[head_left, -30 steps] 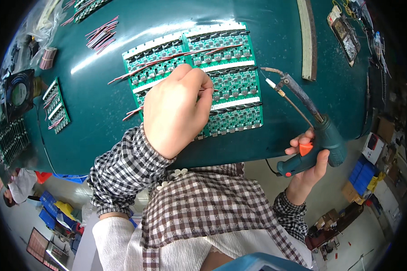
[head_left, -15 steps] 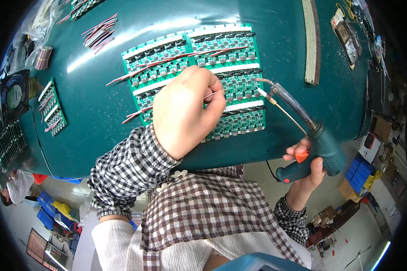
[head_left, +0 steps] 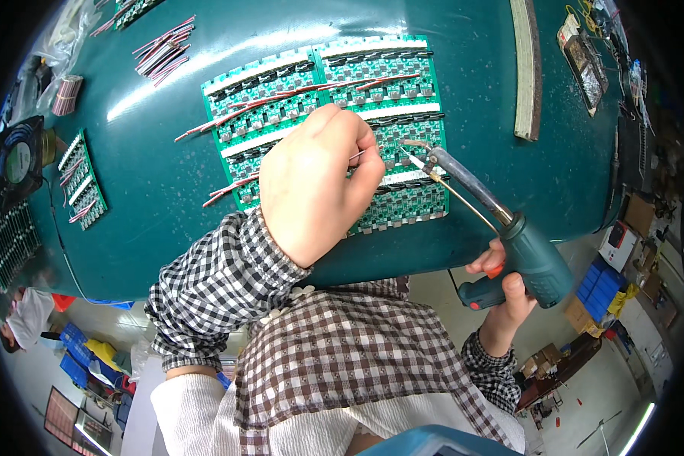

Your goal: The person solders wires onto circuit boards by positioning each wire onto the board by hand and attaching it with a soldering iron.

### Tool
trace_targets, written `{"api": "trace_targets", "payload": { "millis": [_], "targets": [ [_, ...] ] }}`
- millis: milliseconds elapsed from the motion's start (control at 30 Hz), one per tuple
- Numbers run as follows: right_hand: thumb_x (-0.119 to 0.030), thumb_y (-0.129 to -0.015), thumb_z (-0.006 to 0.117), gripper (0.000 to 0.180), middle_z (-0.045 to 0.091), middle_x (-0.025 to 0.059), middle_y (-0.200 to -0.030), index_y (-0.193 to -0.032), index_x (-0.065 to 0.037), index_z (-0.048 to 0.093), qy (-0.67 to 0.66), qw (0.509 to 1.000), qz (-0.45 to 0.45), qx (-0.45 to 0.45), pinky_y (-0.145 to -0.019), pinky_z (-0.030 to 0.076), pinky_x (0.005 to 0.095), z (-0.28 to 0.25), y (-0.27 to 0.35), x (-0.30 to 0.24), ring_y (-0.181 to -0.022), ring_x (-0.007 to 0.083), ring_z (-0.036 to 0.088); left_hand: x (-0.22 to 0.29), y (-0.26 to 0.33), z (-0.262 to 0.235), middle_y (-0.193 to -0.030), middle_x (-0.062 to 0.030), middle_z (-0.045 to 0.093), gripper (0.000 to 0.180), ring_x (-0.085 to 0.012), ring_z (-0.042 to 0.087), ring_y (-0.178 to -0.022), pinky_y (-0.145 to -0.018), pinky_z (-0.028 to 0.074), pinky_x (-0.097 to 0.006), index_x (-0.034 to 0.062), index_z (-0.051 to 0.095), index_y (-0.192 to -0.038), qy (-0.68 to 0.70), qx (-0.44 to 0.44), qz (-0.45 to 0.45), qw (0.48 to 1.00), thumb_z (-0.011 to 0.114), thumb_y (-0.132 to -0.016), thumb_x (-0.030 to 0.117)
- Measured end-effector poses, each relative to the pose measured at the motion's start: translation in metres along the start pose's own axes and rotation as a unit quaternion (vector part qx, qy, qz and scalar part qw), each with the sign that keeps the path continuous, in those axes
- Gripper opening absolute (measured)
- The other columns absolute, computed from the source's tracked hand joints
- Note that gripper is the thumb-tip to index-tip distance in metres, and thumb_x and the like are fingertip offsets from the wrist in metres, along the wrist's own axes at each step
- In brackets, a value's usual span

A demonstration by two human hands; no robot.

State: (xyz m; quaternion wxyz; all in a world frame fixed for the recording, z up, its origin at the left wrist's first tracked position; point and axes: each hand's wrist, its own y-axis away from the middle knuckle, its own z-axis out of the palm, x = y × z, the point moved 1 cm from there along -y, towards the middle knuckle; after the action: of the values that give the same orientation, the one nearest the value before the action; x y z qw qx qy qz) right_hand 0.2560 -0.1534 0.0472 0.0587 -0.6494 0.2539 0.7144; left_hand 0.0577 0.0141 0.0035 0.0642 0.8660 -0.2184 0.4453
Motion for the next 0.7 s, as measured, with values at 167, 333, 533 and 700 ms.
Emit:
{"api": "trace_targets", "payload": {
  "millis": [167,333,533,700],
  "targets": [
    [-0.026,-0.078,0.070,0.048,0.061,0.0141,-0.085,-0.105,0.012,0.055,0.019,1.000,0.004,-0.009,-0.071,0.052,0.0372,0.0019,0.0013,0.0007,-0.076,0.0243,0.062,-0.0003,-0.0008,-0.0015,-0.068,-0.0036,0.052,0.008,-0.0144,0.049,-0.055,-0.049,0.040,-0.027,0.0052,0.058,-0.076,0.003,-0.005,-0.002,1.000,0.064,-0.071,0.003],
    [-0.025,-0.077,0.072,0.043,0.061,0.0127,-0.083,-0.100,0.009,0.059,0.036,0.999,0.011,-0.020,-0.082,0.048,0.0400,0.0029,0.0015,0.0006,-0.077,0.0236,0.062,-0.0004,-0.0014,-0.0019,-0.068,-0.0038,0.052,0.008,-0.0145,0.049,-0.055,-0.049,0.040,-0.027,0.0049,0.058,-0.075,0.001,-0.012,-0.006,1.000,0.065,-0.071,0.003],
    [-0.032,-0.079,0.068,0.057,0.058,0.0131,-0.076,-0.107,0.015,0.052,0.092,0.995,-0.021,-0.009,-0.060,0.053,0.0369,0.0069,0.0010,0.0024,-0.067,0.0256,0.060,-0.0004,-0.0014,-0.0004,-0.068,-0.0040,0.052,0.009,-0.0145,0.049,-0.054,-0.049,0.039,-0.027,0.0049,0.058,-0.075,-0.003,-0.002,-0.007,1.000,0.064,-0.070,0.002],
    [-0.031,-0.078,0.069,0.058,0.059,0.0139,-0.078,-0.108,0.015,0.052,0.092,0.996,-0.017,-0.003,-0.061,0.053,0.0375,0.0088,0.0019,0.0031,-0.069,0.0257,0.060,-0.0003,-0.0012,-0.0002,-0.067,-0.0040,0.052,0.009,-0.0149,0.050,-0.054,-0.049,0.040,-0.028,0.0050,0.058,-0.075,-0.010,0.001,-0.008,1.000,0.064,-0.071,0.002]
  ]
}}
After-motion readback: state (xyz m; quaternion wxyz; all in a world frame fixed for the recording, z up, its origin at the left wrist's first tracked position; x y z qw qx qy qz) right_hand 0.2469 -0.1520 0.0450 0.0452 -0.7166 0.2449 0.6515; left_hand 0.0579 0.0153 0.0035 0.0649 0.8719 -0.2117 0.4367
